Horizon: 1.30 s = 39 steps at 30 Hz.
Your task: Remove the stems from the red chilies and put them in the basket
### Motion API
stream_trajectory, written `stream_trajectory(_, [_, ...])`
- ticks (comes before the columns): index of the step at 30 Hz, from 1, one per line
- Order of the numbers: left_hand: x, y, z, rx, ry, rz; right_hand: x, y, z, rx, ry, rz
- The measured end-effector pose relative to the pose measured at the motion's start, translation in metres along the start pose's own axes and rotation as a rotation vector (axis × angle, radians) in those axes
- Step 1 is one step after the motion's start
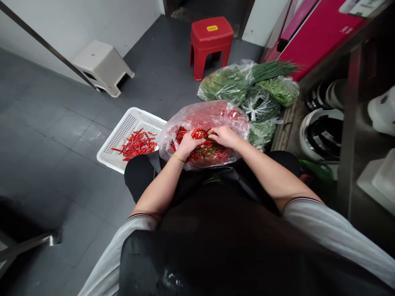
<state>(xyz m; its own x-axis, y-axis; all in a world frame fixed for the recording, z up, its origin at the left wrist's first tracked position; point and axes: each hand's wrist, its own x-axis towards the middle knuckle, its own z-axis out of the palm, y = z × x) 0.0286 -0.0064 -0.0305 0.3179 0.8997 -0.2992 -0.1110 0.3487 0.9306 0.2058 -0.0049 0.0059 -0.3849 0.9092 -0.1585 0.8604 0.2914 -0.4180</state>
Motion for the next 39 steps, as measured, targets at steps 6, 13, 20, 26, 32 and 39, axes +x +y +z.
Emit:
stream_trajectory(6, [-0.003,0.006,-0.002,-0.234,-0.034,-0.072,-0.010,0.012,-0.004,0.728,-0.047,0.189])
stream_trajectory(13, [-0.002,0.005,0.003,-0.426,0.018,-0.117,-0.006,0.001,0.011,0.832,0.057,0.341])
stream_trajectory(20, [-0.007,0.007,-0.001,-0.316,-0.071,-0.143,-0.013,-0.003,0.011,0.227,0.098,0.015])
stream_trajectory(26, [-0.017,0.022,0.003,-0.149,-0.219,-0.062,-0.012,0.000,0.002,0.610,-0.016,-0.070])
stream_trajectory(32, [-0.016,0.034,-0.003,-0.162,-0.215,-0.053,-0.011,0.018,0.025,0.350,-0.064,0.018])
stream_trajectory(39, [-0.004,0.009,-0.009,0.012,-0.032,0.004,-0.004,0.021,0.045,-0.393,-0.221,-0.009])
